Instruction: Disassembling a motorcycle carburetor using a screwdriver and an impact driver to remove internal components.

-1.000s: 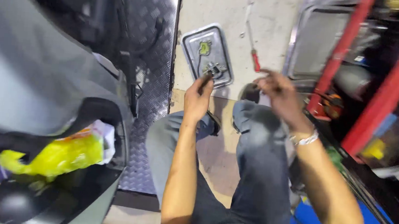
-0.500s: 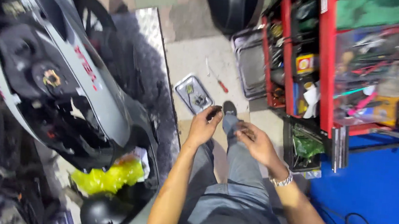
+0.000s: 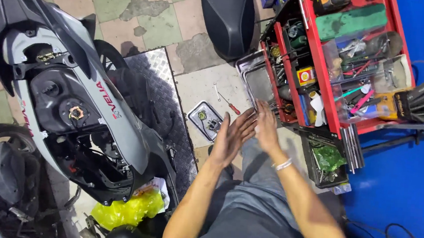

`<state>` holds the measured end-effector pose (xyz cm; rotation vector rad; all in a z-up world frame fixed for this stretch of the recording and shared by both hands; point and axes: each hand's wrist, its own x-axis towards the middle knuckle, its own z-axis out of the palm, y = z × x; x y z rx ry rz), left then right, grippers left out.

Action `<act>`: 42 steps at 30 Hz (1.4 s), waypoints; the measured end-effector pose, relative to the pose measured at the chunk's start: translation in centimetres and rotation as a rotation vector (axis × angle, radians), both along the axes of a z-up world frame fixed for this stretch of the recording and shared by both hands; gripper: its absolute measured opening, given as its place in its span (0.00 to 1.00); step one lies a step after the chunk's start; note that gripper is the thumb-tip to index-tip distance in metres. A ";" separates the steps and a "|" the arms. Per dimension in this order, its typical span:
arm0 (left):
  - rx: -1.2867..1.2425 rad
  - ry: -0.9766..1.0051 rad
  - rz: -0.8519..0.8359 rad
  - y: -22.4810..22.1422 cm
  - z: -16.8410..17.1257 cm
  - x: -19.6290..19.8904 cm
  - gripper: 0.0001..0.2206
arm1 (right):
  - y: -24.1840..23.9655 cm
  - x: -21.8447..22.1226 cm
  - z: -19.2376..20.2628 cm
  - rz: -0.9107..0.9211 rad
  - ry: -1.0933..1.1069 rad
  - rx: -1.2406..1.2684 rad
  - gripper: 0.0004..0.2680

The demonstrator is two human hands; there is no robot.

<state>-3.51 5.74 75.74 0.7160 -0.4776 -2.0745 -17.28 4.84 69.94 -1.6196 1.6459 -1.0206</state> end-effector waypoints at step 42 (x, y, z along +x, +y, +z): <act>-1.059 -0.985 0.297 -48.6 -1.1 -23.6 0.14 | -39.9 -37.5 3.9 0.160 -0.101 -0.074 0.14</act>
